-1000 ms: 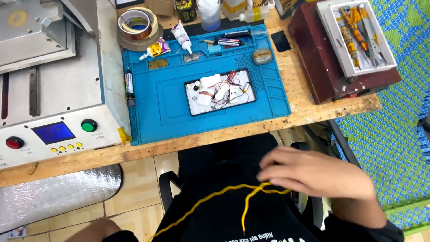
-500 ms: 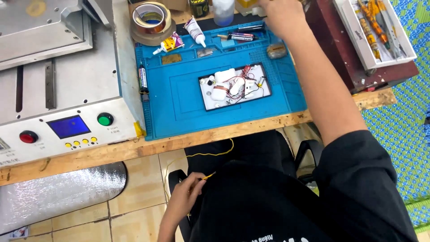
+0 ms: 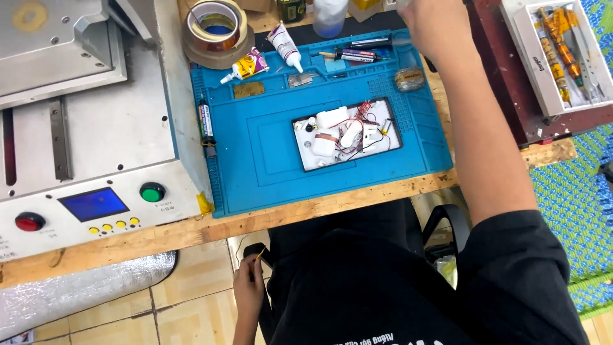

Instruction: A person at a repair bench is disassembling, inspecting, and cleaning a mobile phone and its components.

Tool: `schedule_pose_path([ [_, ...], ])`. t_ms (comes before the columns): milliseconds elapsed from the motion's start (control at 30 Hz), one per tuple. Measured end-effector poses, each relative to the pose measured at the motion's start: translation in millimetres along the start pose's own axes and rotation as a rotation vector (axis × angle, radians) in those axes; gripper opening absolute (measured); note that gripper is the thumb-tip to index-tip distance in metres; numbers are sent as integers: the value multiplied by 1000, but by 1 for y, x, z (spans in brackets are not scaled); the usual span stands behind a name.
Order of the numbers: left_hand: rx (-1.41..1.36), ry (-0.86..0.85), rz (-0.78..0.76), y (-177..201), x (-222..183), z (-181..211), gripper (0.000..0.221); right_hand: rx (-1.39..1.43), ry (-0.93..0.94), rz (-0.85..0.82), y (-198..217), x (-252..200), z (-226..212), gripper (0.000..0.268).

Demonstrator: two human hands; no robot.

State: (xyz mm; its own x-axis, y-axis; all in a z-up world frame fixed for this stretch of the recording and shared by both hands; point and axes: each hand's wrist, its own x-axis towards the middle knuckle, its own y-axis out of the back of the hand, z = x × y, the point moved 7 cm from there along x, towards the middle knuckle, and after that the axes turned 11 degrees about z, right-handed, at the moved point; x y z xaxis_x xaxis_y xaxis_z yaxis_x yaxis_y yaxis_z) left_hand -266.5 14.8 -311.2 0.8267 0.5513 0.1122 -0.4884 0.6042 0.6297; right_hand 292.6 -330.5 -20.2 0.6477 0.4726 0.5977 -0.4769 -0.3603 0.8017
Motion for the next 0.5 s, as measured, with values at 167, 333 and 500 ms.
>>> schedule_pose_path([
  [167, 76, -19, 98, -13, -1, -14, 18, 406, -339, 181, 34, -10, 13, 16],
  [333, 136, -26, 73, -12, 4, -8, 21, 182, -422, 251, 10, -21, 41, 17],
  [500, 156, -114, 74, -15, 8, -6, 20, 116, -468, 237, 21, -26, 23, 21],
])
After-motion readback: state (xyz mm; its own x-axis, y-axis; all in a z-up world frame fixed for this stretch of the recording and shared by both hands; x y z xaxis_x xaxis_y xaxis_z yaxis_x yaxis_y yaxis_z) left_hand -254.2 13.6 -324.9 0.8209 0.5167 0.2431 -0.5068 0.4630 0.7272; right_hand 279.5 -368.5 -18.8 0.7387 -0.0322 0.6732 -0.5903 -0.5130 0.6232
